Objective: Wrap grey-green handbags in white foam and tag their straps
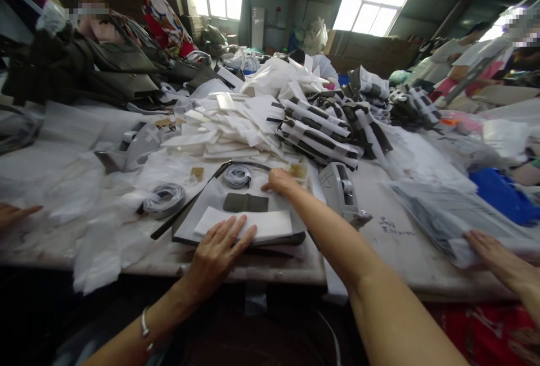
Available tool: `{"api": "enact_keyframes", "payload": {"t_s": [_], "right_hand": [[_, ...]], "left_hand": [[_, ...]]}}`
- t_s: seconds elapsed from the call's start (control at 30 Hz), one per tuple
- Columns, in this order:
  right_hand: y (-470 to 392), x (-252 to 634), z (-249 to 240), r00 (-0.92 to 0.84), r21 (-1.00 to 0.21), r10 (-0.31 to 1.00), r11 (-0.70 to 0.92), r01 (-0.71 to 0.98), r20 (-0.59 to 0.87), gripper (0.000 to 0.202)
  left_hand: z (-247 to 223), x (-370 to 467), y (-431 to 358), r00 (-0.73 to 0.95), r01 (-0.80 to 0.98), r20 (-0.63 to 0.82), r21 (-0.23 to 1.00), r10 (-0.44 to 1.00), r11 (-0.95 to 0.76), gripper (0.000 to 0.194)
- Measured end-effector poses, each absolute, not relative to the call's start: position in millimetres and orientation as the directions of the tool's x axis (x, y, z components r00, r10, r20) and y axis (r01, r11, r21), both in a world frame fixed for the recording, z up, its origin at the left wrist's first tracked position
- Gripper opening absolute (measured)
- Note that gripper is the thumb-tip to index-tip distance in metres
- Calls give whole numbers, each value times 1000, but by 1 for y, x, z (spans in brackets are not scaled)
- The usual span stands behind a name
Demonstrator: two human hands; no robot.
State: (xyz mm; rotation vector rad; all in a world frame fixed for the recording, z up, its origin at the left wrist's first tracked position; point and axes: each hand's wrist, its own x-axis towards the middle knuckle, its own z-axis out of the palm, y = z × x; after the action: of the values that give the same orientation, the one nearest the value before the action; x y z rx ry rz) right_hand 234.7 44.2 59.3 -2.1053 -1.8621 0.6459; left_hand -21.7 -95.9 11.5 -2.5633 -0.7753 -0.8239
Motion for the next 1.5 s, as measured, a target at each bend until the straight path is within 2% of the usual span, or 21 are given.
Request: {"api": "enact_keyframes", "payload": {"t_s": [0.17, 0.27, 0.43, 0.6, 0.67, 0.77, 0.87, 0.93, 1.07, 1.17, 1.23, 1.37, 1.5], "right_hand": [[52, 233, 48, 178, -409, 945, -282, 868, -273, 29], [47, 235, 47, 191, -437, 931, -318, 841, -312, 29], [33, 241, 46, 180, -605, 938, -331, 724, -297, 23], [16, 238, 55, 126, -818, 956, -293, 494, -266, 24], [7, 237, 59, 115, -877, 966, -259, 405, -232, 32], [-9, 238, 62, 108, -964, 982, -173, 200, -154, 55], [-23, 242, 63, 50, -994, 994, -102, 36, -101, 66], [-30, 243, 66, -21, -996, 996, -85, 24, -85, 63], [-48, 239, 84, -98, -996, 994, -34, 86, -42, 34], [-74, 226, 98, -70, -969, 997, 50, 242, 34, 24], [-97, 214, 98, -71, -908, 990, 142, 395, 124, 20], [-143, 189, 70, -160, -643, 916, 376, 667, 369, 20], [-161, 178, 39, -236, -402, 806, 496, 770, 543, 24]], "left_hand": [[13, -25, -96, 692, 589, 602, -151, 399, -794, 45], [15, -30, -95, 686, 592, 604, -140, 406, -793, 46], [16, -43, -94, 676, 597, 613, -132, 408, -791, 46], [12, -46, -96, 674, 605, 618, -148, 405, -782, 43], [10, -44, -97, 676, 611, 611, -152, 412, -777, 43], [8, -41, -98, 679, 616, 604, -158, 418, -772, 43], [9, -41, -98, 683, 610, 603, -162, 411, -776, 42], [10, -41, -98, 688, 605, 601, -165, 407, -779, 42], [12, -42, -98, 701, 604, 585, -181, 408, -776, 43], [13, -42, -99, 704, 603, 579, -183, 410, -777, 43], [13, -41, -99, 703, 605, 578, -178, 415, -776, 43], [13, -42, -101, 707, 607, 568, -181, 422, -774, 43], [16, -41, -101, 730, 571, 559, -183, 393, -800, 37]]}}
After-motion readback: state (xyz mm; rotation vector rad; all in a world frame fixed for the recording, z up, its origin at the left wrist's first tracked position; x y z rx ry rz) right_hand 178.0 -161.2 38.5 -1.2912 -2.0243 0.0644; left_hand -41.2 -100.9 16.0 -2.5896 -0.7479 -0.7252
